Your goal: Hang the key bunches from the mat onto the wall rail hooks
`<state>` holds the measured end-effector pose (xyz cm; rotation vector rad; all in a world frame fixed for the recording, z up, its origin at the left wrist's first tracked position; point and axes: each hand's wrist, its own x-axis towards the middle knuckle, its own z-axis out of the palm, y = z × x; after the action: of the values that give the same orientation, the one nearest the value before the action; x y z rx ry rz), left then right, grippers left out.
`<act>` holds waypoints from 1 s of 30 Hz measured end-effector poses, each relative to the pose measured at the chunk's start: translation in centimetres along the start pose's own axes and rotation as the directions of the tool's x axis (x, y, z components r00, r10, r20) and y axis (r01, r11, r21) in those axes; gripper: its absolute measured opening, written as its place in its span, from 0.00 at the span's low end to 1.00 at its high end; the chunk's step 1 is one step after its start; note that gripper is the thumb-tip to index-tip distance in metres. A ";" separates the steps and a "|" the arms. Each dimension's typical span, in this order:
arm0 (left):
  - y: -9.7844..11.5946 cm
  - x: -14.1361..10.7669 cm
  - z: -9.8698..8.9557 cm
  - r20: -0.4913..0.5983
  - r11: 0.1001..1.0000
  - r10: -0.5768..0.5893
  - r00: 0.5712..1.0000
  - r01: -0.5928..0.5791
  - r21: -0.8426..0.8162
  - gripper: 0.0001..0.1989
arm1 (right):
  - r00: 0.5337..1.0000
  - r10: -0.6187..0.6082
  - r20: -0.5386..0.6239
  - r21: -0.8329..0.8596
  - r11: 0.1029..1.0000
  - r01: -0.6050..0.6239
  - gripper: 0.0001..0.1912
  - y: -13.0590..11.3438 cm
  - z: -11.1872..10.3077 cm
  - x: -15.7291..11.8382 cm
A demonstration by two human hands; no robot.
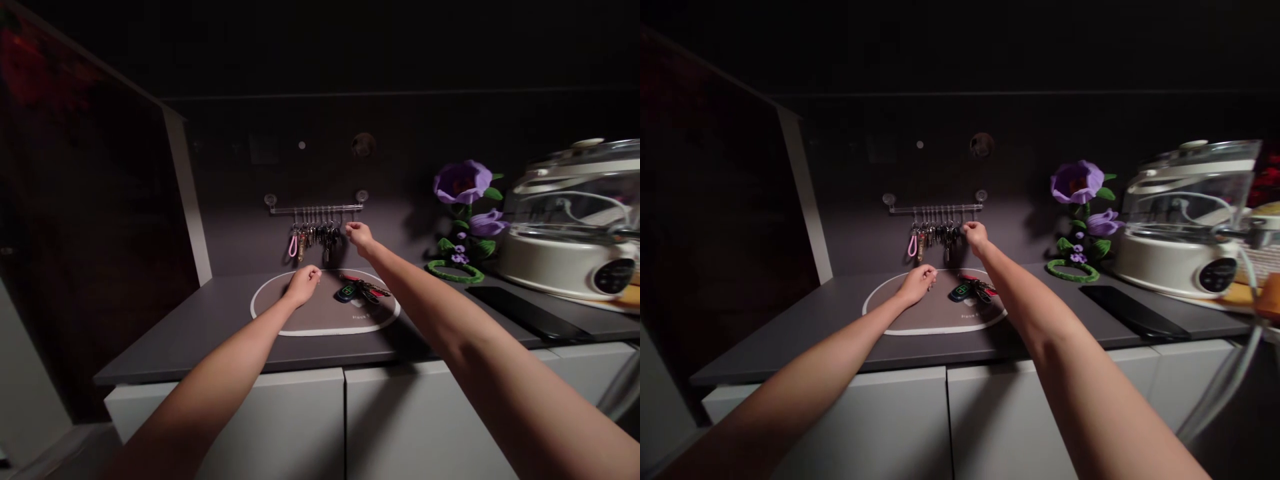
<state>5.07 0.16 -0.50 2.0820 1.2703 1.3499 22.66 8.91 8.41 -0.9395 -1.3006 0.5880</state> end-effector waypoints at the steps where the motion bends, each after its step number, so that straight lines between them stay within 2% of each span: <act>1: 0.0 -0.1 0.0 -0.002 1.000 -0.002 1.000 0.002 -0.004 0.09 | 0.999 0.034 0.005 0.005 0.999 -0.034 0.07 -0.3 -0.3 -0.4; 4: 0.0 -0.2 0.1 -0.008 1.000 -0.009 1.000 0.009 -0.015 0.09 | 0.992 0.124 0.027 0.025 0.992 -0.125 0.07 -1.3 -1.0 -1.8; 7: 0.3 -0.4 0.2 0.014 0.999 -0.045 0.999 0.045 -0.014 0.10 | 0.986 0.159 0.056 0.057 0.985 -0.162 0.08 -2.1 -1.7 -3.7; 14: 2.8 0.0 0.0 0.097 0.966 -0.254 0.962 0.247 0.074 0.14 | 0.983 0.149 0.108 0.058 0.986 -0.156 0.11 -1.9 -3.8 -8.3; 16: 3.4 0.5 0.3 0.097 0.957 -0.273 0.957 0.261 0.126 0.14 | 0.985 0.119 0.127 0.027 0.992 -0.123 0.12 -1.2 -4.5 -9.3; 22: 5.0 1.5 3.1 0.086 0.962 -0.169 0.982 0.145 0.233 0.15 | 0.993 -0.022 0.119 -0.148 0.988 0.039 0.11 1.2 -6.7 -11.0; 26: 5.2 1.1 5.0 0.100 0.956 -0.134 0.986 0.101 0.276 0.14 | 0.986 -0.099 0.135 -0.357 0.923 0.142 0.10 1.8 -7.7 -11.2; 30: 4.7 0.4 5.5 0.141 0.973 -0.097 0.985 0.065 0.220 0.12 | 0.975 -0.144 0.167 -0.491 0.846 0.209 0.10 1.7 -7.8 -11.1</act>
<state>12.16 -1.11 0.33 2.1994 1.4732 1.0373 28.19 -1.14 1.01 -1.2062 -1.6797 0.1536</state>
